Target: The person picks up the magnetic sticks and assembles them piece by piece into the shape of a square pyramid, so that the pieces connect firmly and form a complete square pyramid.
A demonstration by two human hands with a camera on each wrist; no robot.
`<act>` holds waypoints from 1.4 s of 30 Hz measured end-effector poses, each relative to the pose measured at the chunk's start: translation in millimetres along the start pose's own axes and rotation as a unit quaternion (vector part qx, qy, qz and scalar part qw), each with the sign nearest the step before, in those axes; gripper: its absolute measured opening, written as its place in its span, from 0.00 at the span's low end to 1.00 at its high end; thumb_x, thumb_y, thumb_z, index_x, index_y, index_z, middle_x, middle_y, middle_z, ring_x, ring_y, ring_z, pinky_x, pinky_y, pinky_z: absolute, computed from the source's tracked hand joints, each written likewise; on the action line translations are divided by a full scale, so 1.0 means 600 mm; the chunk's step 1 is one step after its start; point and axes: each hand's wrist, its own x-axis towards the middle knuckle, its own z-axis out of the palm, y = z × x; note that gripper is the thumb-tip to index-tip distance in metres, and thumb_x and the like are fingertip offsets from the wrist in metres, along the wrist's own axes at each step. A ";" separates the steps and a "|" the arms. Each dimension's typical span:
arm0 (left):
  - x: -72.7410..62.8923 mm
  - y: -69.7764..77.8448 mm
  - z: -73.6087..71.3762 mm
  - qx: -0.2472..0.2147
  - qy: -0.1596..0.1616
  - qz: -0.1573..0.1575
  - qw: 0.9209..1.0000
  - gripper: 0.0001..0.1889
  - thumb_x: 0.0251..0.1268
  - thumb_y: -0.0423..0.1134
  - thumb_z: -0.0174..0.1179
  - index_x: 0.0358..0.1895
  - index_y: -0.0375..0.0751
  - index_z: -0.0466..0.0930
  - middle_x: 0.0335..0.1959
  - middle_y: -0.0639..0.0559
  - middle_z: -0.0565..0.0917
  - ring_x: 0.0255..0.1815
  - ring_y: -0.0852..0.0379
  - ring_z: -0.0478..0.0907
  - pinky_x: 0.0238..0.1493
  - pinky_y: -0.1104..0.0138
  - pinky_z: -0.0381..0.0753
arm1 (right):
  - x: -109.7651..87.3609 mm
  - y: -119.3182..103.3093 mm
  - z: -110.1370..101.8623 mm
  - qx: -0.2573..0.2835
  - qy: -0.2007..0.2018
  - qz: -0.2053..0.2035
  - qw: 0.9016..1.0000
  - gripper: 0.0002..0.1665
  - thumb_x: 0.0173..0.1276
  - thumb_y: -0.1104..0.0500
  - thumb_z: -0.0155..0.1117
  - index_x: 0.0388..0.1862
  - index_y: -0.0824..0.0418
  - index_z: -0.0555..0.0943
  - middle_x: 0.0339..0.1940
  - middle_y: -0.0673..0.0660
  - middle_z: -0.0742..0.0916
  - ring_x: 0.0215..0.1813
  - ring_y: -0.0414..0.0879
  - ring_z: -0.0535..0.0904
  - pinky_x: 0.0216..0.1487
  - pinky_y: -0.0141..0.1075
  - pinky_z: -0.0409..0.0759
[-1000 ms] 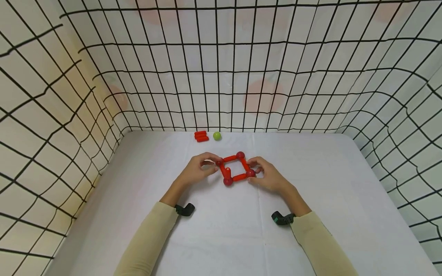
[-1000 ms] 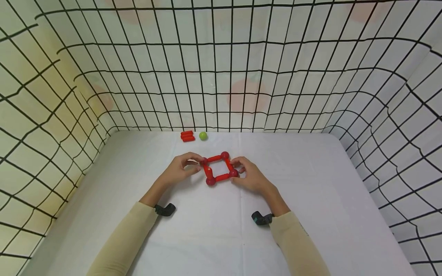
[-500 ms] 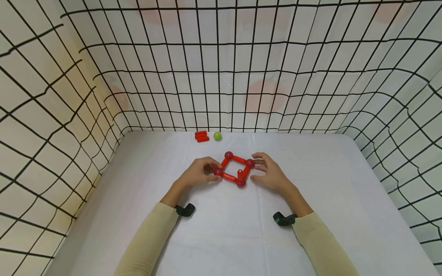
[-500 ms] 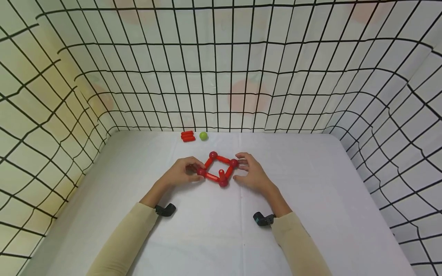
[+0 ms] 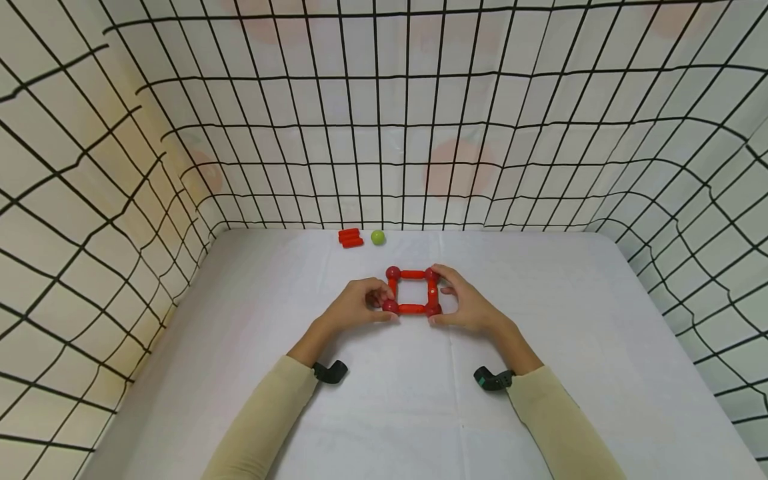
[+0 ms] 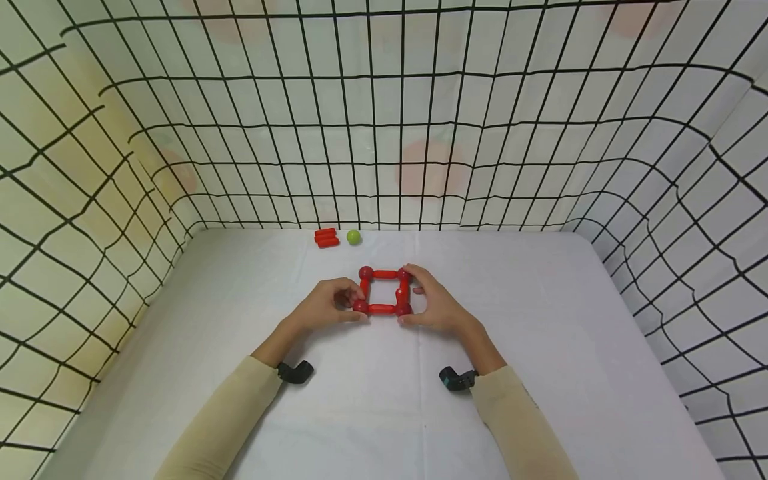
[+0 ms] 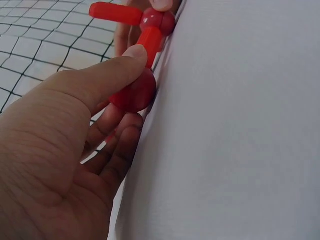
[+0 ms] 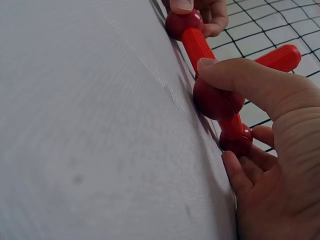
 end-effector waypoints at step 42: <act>0.078 -0.084 -0.121 0.104 0.156 -0.114 0.976 0.24 0.69 0.45 0.68 0.66 0.43 0.80 0.69 0.46 0.79 0.67 0.45 0.74 0.69 0.51 0.76 | 0.000 0.004 0.008 0.020 0.013 0.012 1.000 0.63 0.53 0.49 0.85 0.83 0.42 0.57 0.82 0.51 0.65 0.74 0.59 0.72 0.71 0.56 0.76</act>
